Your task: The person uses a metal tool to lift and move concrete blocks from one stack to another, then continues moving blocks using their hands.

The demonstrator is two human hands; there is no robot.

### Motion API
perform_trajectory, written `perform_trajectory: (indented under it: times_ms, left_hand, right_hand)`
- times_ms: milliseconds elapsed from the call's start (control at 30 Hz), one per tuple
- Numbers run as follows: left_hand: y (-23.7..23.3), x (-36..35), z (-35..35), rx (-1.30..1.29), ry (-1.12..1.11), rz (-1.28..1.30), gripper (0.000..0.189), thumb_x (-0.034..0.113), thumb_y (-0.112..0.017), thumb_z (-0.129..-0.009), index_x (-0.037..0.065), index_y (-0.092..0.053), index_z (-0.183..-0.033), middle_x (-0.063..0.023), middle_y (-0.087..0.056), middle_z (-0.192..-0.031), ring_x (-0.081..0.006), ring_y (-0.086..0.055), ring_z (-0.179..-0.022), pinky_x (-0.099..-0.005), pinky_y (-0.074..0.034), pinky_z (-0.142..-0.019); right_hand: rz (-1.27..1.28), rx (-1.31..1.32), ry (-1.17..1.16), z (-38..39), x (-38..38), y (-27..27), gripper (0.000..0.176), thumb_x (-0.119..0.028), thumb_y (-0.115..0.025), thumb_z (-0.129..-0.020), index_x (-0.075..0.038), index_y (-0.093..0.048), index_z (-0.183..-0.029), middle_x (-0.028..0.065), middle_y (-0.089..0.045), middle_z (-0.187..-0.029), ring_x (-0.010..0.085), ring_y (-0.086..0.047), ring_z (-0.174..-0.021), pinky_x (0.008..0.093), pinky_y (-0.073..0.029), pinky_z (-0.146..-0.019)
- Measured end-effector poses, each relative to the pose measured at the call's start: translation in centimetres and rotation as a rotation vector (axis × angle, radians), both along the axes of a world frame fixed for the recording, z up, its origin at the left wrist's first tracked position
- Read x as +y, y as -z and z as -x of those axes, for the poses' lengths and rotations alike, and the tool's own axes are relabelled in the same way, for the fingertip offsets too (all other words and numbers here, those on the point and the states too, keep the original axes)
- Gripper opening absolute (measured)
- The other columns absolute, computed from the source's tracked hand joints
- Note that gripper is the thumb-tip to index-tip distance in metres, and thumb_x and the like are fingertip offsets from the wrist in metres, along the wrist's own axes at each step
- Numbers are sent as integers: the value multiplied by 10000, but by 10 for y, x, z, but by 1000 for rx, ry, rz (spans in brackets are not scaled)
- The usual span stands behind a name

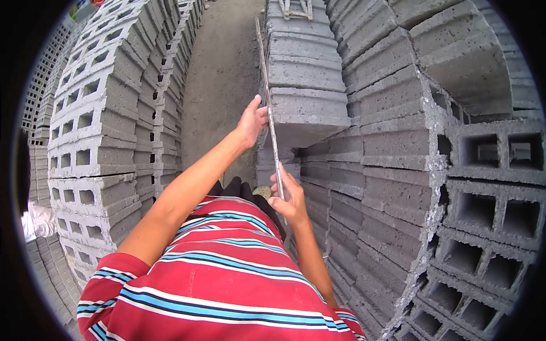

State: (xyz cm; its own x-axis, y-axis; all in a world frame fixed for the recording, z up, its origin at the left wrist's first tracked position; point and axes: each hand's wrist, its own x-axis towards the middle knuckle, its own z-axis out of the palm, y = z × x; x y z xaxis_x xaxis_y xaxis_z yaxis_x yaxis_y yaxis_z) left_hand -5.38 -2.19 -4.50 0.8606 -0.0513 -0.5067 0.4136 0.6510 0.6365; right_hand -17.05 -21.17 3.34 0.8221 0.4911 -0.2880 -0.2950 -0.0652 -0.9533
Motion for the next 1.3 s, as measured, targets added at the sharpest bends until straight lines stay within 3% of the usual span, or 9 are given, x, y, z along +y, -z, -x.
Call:
perform_trajectory:
  times_ms: [300, 600, 633, 733, 900, 1000, 1133, 1167, 1300]
  left_hand:
    - [10, 16, 8, 117, -84, -108, 282, 352, -592, -764, 83, -517, -802, -106, -601, -946, -229, -525, -965, -333, -362, -916]
    - [-16, 50, 13, 135, -28, -129, 232, 262, -655, -724, 65, -565, -805, -68, -603, -812, -114, -552, -597, -236, -410, -501]
    - [-29, 52, 10, 94, -43, -112, 210, 266, -663, -740, 104, -530, -740, -41, -593, -766, -76, -508, -593, -239, -435, -566]
    - [-39, 67, -7, 127, 29, -176, 265, 229, -633, -768, 56, -579, -962, -33, -631, -884, -37, -534, -687, -195, -423, -579]
    - [-31, 84, -36, 248, -21, -216, 296, 231, -496, -878, -13, -532, -1042, -125, -643, -950, -23, -386, -429, -197, -462, -550]
    - [-19, 90, -47, 219, 24, -174, 340, 256, -491, -885, -19, -507, -1084, -115, -634, -986, 0, -466, -452, -156, -464, -504]
    - [-14, 85, -63, 200, -1, -152, 404, 301, -485, -883, -34, -494, -1110, -159, -566, -1111, -160, -606, -848, -321, -458, -824]
    - [-10, 85, -68, 174, -1, -119, 442, 303, -490, -876, -50, -474, -1141, -195, -505, -1187, -259, -510, -1089, -390, -353, -961]
    - [-8, 80, -90, 171, -37, -102, 423, 238, -509, -844, -63, -495, -1141, -198, -505, -1206, -289, -504, -1102, -361, -395, -917]
  right_hand:
    - [69, -129, -3, -6, -6, -21, 863, -194, -631, -543, 39, -341, -1322, 94, -472, -1097, 157, -456, -889, 263, -391, -794]
    - [-76, 2, 23, -21, -13, -29, 803, -174, -604, -570, 8, -367, -1315, 85, -470, -1060, 145, -463, -869, 253, -414, -764]
    - [-92, 28, 24, -23, -10, -32, 795, -170, -600, -576, 9, -367, -1315, 84, -470, -1058, 144, -463, -869, 251, -414, -762]
    - [-57, 41, 29, -30, -3, -22, 857, -223, -569, -552, 39, -326, -1330, 112, -500, -1053, 145, -505, -821, 256, -430, -715]
    - [-51, 141, 11, -40, 9, -11, 802, -159, -555, -580, 41, -334, -1324, 102, -504, -1046, 135, -503, -814, 245, -429, -683]
    - [-79, 151, 29, -43, 23, -14, 746, -142, -571, -633, 10, -348, -1328, 68, -458, -981, 119, -470, -780, 235, -425, -664]
    - [-30, 191, 101, -51, 51, -23, 735, -154, -568, -640, 25, -354, -1319, 73, -473, -968, 118, -488, -766, 238, -420, -658]
    - [-16, 201, 123, -51, 56, -24, 732, -160, -567, -640, 30, -357, -1315, 76, -478, -967, 117, -492, -764, 238, -419, -657]
    - [43, 247, 174, -49, 62, -25, 731, -186, -567, -631, 47, -374, -1297, 90, -489, -974, 119, -504, -757, 236, -411, -657]
